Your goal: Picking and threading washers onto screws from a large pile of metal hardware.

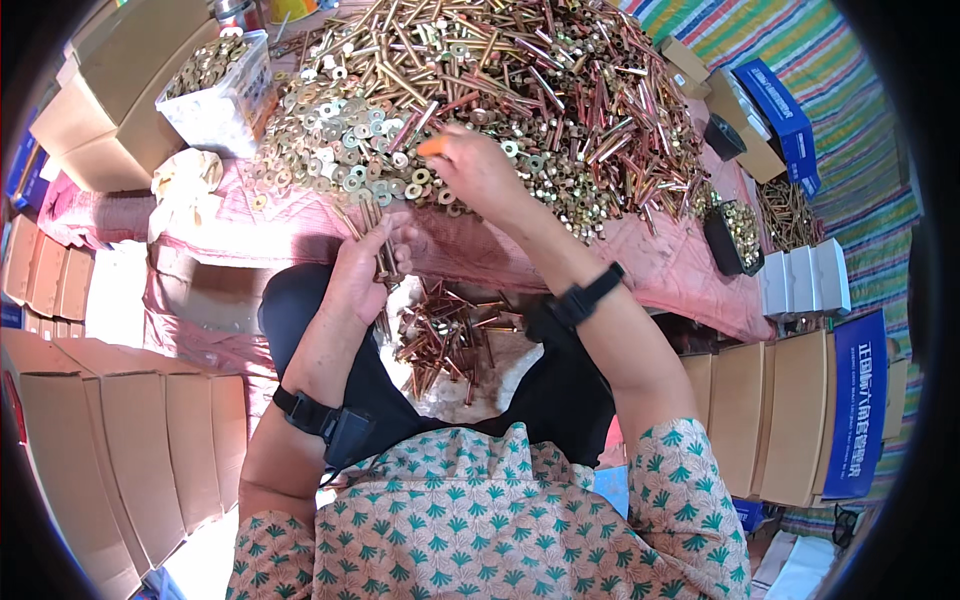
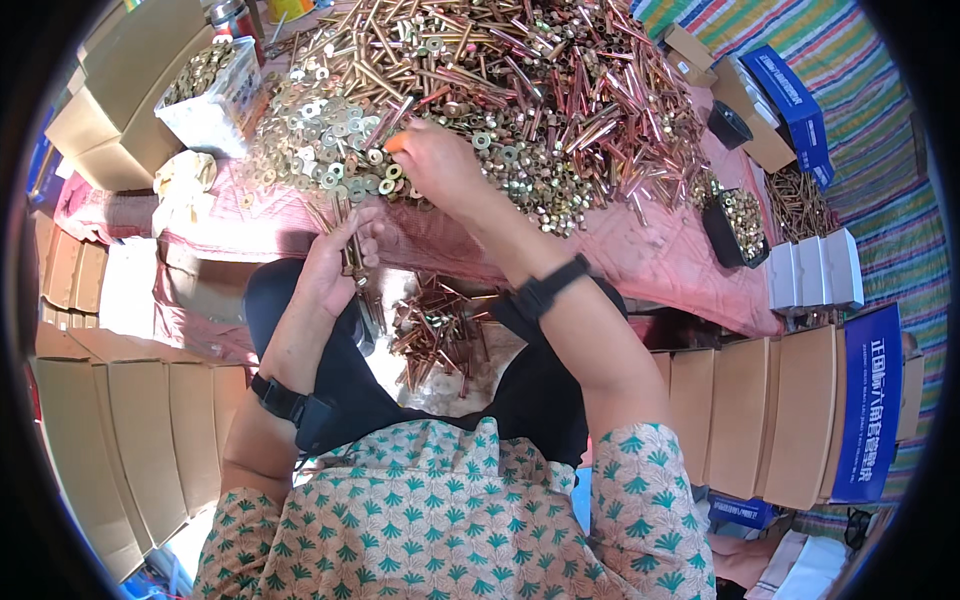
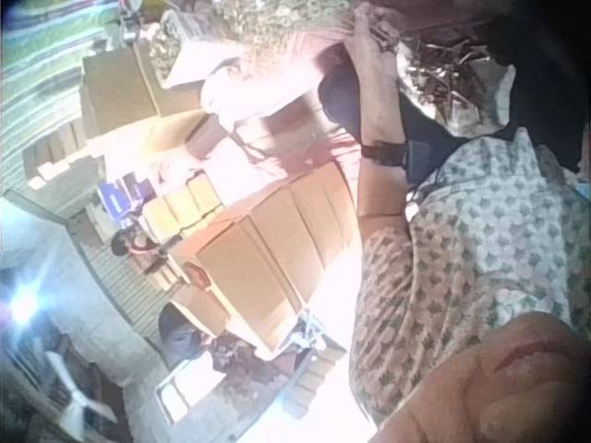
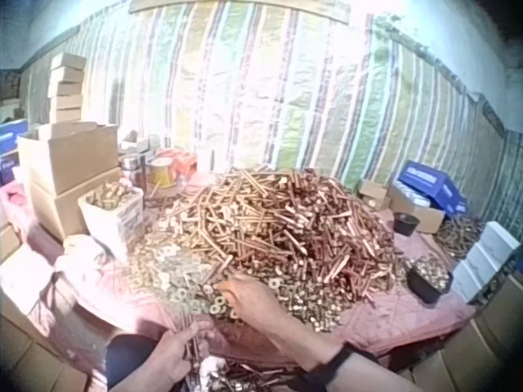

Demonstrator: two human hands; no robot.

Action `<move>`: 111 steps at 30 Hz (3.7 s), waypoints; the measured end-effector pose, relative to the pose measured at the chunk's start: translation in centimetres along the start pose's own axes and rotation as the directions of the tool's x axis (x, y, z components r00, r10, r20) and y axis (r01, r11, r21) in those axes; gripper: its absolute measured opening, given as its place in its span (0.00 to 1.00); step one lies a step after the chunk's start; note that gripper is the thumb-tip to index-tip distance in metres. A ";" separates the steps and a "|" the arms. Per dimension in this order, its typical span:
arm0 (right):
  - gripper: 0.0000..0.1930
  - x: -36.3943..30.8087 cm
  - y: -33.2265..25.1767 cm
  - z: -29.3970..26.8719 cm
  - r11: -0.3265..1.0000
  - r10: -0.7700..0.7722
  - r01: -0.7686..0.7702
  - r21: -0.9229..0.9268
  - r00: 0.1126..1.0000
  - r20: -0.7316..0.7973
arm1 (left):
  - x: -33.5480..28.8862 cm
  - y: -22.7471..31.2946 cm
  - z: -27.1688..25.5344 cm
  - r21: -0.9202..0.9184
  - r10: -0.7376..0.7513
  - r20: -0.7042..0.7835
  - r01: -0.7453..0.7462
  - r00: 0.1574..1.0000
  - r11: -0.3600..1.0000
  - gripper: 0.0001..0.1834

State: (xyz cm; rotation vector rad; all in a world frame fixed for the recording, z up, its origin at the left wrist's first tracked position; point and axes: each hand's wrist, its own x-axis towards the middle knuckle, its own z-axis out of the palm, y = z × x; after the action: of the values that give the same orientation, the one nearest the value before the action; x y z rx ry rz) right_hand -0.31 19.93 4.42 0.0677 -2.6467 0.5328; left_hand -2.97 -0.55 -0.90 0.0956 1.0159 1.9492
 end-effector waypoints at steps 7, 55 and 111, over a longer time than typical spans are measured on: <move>0.06 4.1 1.0 4.5 0.921 -0.257 0.250 -0.300 0.966 0.014 | -0.2 0.1 0.3 -0.239 -0.079 -0.060 0.062 0.995 0.969 0.18; 0.09 -2.3 -0.9 0.0 0.780 0.493 -0.486 0.395 0.865 0.091 | -0.4 0.1 1.4 0.129 -0.023 0.083 0.013 0.996 0.992 0.22; 0.12 -9.8 -0.2 -5.3 0.963 -0.020 0.056 -0.265 0.990 0.136 | 0.5 -3.4 1.3 0.807 0.171 0.132 -0.206 0.976 0.553 0.14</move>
State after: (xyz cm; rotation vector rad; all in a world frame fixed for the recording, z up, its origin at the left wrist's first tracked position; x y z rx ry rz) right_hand 10.74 21.43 4.69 0.0739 -2.8151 0.1568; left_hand -0.37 1.50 -2.59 0.7997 1.8884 1.4671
